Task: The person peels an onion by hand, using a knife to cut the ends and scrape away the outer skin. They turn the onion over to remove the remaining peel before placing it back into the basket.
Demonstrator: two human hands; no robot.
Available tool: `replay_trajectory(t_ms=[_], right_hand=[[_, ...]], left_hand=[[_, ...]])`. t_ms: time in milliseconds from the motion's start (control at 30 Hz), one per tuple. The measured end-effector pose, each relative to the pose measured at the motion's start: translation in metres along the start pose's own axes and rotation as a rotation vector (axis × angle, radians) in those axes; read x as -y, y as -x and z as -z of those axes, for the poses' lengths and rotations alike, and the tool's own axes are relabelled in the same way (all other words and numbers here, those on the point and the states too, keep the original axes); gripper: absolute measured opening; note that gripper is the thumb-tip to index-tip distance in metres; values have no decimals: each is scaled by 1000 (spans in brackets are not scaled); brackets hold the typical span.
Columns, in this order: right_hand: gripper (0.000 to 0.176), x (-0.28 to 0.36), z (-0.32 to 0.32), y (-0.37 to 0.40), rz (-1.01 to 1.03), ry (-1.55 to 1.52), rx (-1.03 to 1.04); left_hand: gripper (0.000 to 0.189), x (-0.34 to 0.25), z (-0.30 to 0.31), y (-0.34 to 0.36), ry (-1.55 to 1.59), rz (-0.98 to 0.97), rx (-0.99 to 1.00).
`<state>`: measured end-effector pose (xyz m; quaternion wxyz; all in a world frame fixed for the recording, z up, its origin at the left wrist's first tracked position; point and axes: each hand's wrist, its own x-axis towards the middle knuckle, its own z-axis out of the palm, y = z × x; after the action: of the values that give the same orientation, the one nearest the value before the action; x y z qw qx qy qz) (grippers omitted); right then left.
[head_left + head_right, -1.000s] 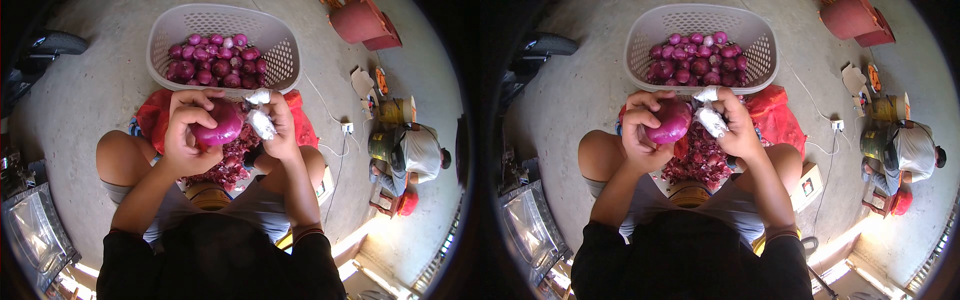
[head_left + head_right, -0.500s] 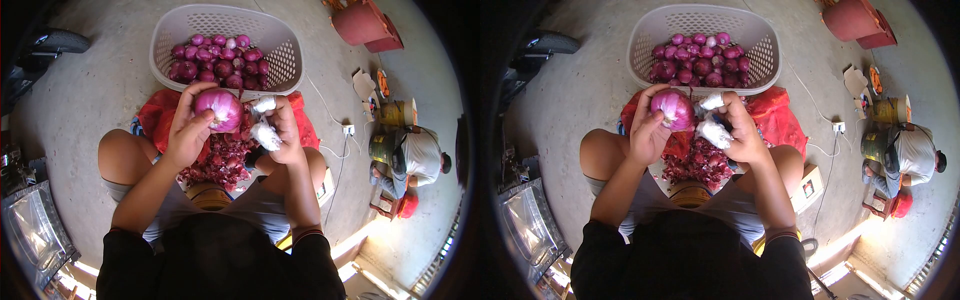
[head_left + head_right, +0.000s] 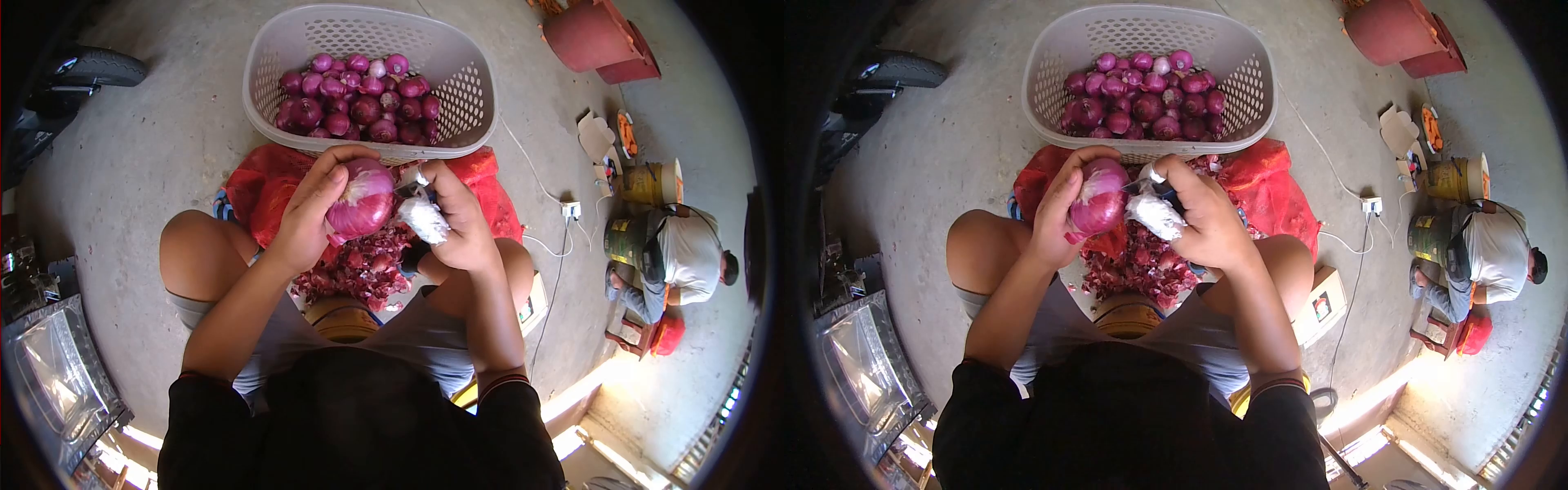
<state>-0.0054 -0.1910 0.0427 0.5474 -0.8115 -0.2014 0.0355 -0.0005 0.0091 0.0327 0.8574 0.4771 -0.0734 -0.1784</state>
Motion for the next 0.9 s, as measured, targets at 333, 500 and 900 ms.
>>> replay_trajectory(t_ms=[333, 500, 900], right_hand=[[33, 14, 0, -3, -110, 27, 15], [28, 17, -7, -3, -176, -52, 76], [28, 7, -7, -5, 123, 50, 180]], left_hand=[[35, 2, -2, 1, 70, -21, 40], [36, 4, -1, 1, 50, -78, 38], [42, 3, -1, 0, -110, -86, -7]])
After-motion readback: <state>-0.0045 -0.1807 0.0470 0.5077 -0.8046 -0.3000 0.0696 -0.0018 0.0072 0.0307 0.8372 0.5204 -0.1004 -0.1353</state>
